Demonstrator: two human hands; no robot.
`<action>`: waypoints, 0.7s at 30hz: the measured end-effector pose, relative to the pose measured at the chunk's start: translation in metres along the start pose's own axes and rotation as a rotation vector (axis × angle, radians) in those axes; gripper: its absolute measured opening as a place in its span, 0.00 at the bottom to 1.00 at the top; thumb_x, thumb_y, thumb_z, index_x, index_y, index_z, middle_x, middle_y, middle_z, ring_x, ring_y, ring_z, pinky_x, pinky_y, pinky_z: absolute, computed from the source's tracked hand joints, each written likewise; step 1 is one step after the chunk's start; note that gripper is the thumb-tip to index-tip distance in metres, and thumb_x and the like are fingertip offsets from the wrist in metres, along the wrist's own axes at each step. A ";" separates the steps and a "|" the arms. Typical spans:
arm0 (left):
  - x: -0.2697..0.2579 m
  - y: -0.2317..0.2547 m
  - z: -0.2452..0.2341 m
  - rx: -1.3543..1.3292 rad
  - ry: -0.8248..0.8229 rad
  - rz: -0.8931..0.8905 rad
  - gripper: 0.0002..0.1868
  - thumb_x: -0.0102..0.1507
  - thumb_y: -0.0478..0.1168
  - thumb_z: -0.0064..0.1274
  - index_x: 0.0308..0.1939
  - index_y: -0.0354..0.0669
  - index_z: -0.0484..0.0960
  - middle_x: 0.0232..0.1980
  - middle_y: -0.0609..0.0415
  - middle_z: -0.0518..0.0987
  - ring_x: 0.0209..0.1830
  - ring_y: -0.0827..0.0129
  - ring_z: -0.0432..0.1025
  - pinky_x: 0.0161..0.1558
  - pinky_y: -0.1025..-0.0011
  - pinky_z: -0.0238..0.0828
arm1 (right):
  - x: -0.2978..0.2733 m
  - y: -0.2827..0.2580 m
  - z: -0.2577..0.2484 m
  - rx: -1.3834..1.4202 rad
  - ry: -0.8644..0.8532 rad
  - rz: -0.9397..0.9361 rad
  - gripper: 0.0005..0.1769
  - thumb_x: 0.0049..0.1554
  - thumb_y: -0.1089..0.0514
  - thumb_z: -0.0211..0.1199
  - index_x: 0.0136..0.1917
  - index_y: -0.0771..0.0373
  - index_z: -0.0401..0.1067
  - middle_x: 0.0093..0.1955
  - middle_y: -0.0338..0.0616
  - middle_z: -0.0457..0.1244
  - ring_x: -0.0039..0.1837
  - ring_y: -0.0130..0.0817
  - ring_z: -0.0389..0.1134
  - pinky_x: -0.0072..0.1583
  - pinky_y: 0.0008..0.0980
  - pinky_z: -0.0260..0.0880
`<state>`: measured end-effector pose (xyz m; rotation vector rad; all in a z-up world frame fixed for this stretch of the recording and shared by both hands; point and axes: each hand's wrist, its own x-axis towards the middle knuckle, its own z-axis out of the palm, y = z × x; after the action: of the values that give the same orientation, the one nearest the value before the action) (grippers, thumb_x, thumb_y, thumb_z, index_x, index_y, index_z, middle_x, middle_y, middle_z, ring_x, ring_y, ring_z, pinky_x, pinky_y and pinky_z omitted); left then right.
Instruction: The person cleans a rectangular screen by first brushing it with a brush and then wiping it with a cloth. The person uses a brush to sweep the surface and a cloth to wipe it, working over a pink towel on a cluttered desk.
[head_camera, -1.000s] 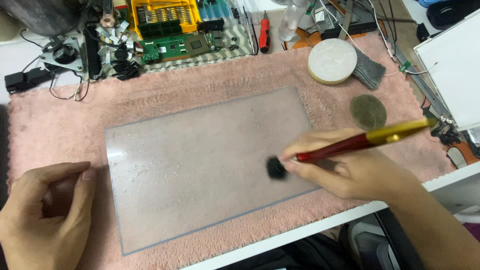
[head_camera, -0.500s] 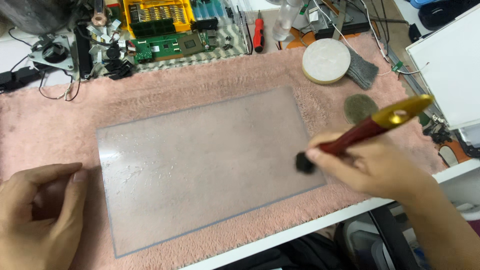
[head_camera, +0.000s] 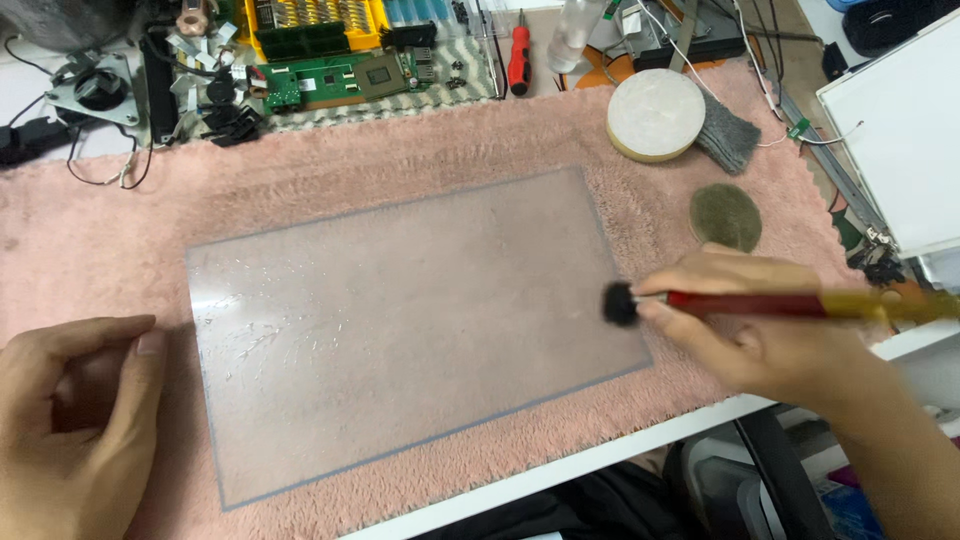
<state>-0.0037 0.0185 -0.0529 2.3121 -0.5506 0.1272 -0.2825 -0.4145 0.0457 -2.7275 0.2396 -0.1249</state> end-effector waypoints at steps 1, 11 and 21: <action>0.000 -0.006 0.001 -0.011 0.001 0.030 0.04 0.92 0.32 0.68 0.71 0.39 0.92 0.56 0.49 0.79 0.48 0.65 0.66 0.56 0.67 0.61 | -0.001 -0.005 0.003 0.054 0.060 -0.059 0.11 0.65 0.51 0.69 0.55 0.56 0.86 0.52 0.35 0.79 0.51 0.31 0.81 0.57 0.33 0.80; 0.001 0.009 -0.002 0.022 0.004 0.029 0.03 0.90 0.33 0.68 0.68 0.43 0.92 0.62 0.50 0.82 0.60 0.61 0.72 0.65 0.64 0.63 | -0.007 -0.013 0.006 0.139 0.186 -0.153 0.08 0.61 0.59 0.74 0.54 0.62 0.84 0.51 0.38 0.80 0.45 0.32 0.79 0.55 0.34 0.81; 0.009 0.023 -0.009 0.023 0.001 0.103 0.03 0.86 0.31 0.69 0.63 0.35 0.94 0.58 0.45 0.87 0.56 0.59 0.77 0.60 0.63 0.72 | 0.005 -0.025 0.008 0.035 -0.042 -0.103 0.20 0.70 0.51 0.62 0.35 0.52 0.66 0.31 0.32 0.61 0.35 0.34 0.63 0.46 0.37 0.65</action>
<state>-0.0048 0.0076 -0.0293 2.3062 -0.6714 0.1854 -0.2733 -0.3898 0.0486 -2.7047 0.0843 -0.0987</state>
